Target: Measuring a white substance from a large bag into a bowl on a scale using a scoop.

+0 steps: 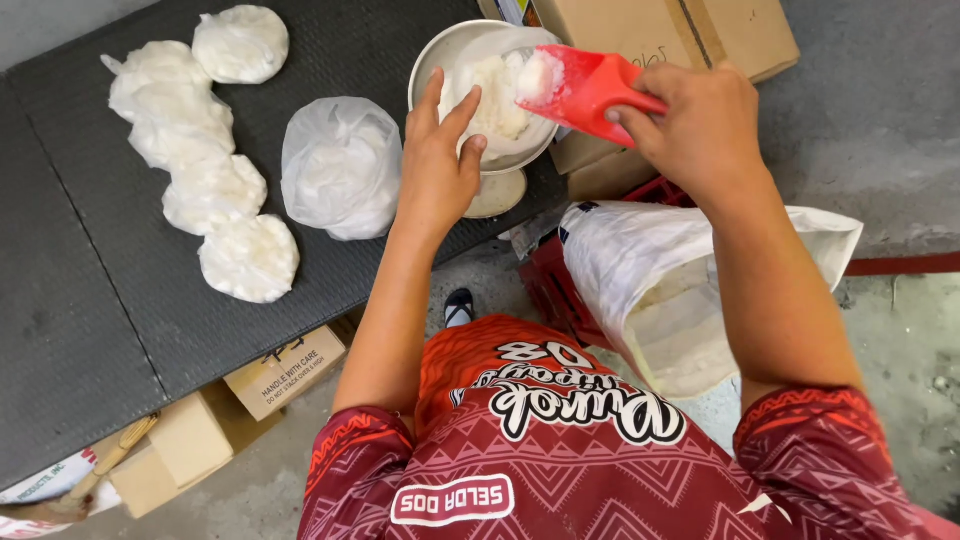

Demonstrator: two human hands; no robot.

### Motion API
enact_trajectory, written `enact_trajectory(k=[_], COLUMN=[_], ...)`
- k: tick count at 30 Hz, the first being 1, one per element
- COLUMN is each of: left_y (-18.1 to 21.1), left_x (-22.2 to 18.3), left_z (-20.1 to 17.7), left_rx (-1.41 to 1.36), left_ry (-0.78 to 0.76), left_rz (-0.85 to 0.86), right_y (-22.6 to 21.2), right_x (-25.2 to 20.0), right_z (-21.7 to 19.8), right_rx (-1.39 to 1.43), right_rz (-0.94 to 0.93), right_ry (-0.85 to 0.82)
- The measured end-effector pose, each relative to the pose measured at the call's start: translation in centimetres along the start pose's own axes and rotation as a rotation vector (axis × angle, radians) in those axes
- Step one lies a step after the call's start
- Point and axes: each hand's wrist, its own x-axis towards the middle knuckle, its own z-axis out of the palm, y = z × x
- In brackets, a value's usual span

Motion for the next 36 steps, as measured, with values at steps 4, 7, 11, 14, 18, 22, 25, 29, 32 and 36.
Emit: enact_trajectory(k=[4,7,11,14,18,22,25,29,32,36], left_y=[-1.3,-2.0,-1.9,-1.7,-1.9,-1.7,-1.6,-1.2,-0.8,-1.0], left_x=[1.1,1.4,1.3,1.0,0.7,0.5,0.5,0.4,0.7,0.5], left_z=[0.7,0.8,0.1,-0.8,-1.3,-1.7,-1.6,-1.5,-1.7,-2.0], left_rx=[0.037,0.009,-0.092,-0.149,-0.154,-0.213,-0.260,-0.290,-0.301,-0.254], left_ry=[-0.104,-0.174,-0.175,-0.147,-0.118,-0.090,-0.091,-0.089,-0.090,-0.085], left_rz=[-0.027,-0.087,-0.132,-0.150,-0.135,-0.147,-0.156,-0.168,-0.199,-0.227], right_y=[-1.1,-2.4,-4.7,-5.6,-6.3,-6.7,-6.6,-7.4,-7.8,-6.4], right_x=[3.1,5.1,6.7,7.3,7.3,7.0,6.8,6.7,6.6,5.5], right_z=[2.1,4.0,5.6,6.1,5.6,4.6,3.7,2.3,1.7,2.3], right_rx=[-0.292,-0.381,-0.360,-0.398,-0.325,-0.279,-0.341,-0.423,-0.459,-0.552], right_rz=[-0.209,-0.300,-0.298,-0.323,-0.322,-0.331,-0.276,-0.220,-0.213,-0.234], right_ry=[-0.062,-0.183,-0.218,-0.236,-0.200,-0.194,-0.426,-0.524,-0.496,-0.365])
